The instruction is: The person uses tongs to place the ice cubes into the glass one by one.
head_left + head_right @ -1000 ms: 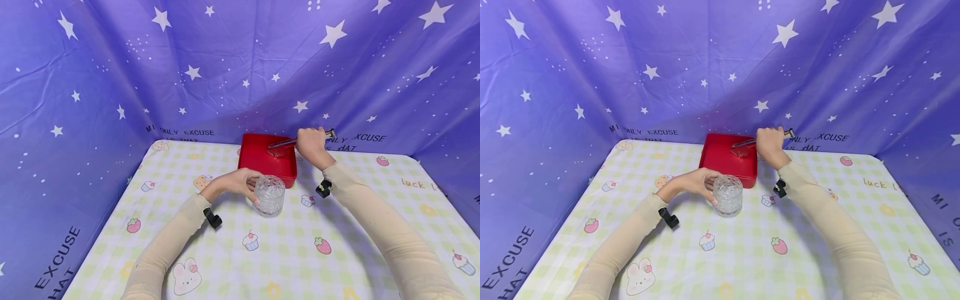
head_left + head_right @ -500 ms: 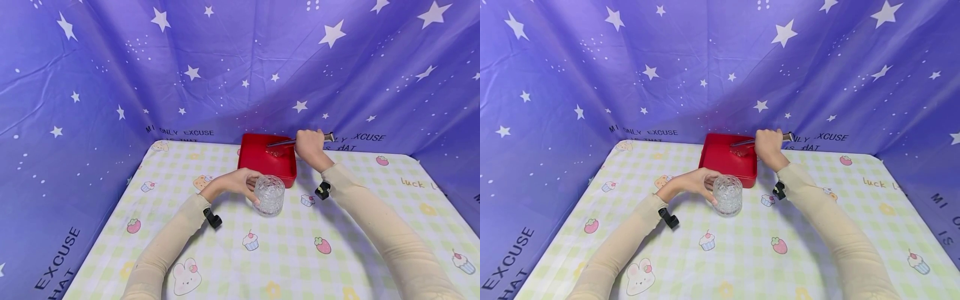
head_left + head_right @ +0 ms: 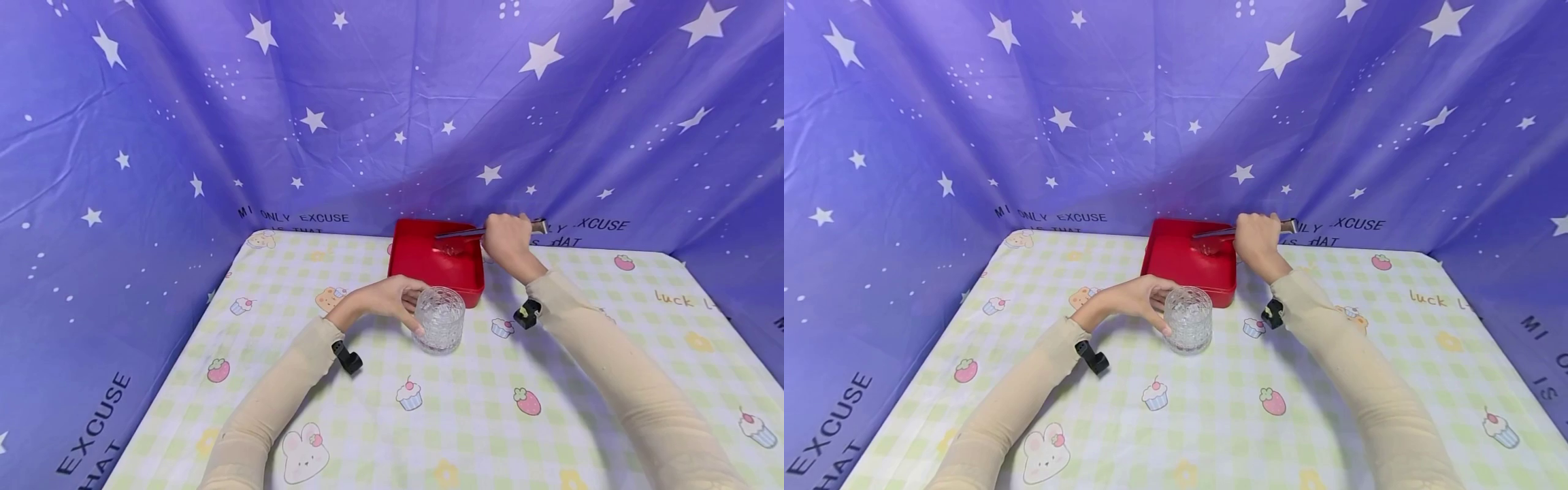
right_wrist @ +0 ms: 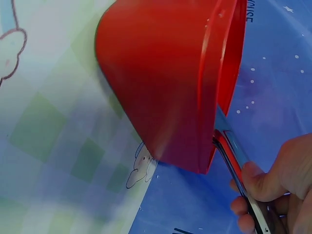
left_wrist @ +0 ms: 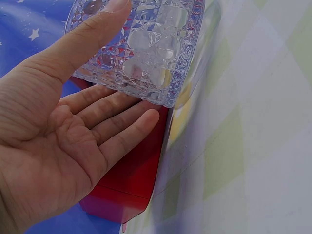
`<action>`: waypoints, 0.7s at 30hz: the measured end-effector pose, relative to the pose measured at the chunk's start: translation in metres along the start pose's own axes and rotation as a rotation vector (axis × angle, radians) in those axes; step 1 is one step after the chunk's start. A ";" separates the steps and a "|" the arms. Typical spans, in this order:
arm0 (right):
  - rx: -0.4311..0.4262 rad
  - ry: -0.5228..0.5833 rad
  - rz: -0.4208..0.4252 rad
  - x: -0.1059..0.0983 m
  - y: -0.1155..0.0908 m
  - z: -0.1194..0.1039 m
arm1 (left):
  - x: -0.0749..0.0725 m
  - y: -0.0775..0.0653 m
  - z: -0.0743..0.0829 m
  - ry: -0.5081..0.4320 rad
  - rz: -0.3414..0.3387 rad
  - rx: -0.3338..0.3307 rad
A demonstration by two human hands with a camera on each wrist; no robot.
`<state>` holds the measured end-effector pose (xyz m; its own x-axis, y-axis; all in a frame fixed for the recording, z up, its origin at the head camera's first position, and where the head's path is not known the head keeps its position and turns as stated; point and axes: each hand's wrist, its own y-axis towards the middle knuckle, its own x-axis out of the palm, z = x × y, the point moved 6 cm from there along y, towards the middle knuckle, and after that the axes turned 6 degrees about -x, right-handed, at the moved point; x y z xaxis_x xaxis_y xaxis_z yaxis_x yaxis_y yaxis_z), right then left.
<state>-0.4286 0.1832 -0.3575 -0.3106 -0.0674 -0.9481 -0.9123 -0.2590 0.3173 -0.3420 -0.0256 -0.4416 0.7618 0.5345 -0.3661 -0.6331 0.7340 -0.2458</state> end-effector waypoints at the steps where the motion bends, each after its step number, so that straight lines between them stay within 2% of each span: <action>1: 0.004 0.005 0.000 0.000 0.000 0.001 | 0.000 0.000 0.000 0.000 0.001 -0.001; 11: 0.053 0.126 0.001 -0.019 -0.003 0.008 | 0.000 0.000 -0.001 -0.014 0.005 -0.004; 21: 0.189 0.253 0.010 -0.046 -0.013 0.018 | 0.000 0.000 0.000 -0.026 -0.001 0.000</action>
<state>-0.4071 0.2070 -0.3178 -0.2652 -0.3123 -0.9122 -0.9503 -0.0754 0.3020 -0.3415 -0.0257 -0.4419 0.7658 0.5447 -0.3420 -0.6324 0.7345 -0.2462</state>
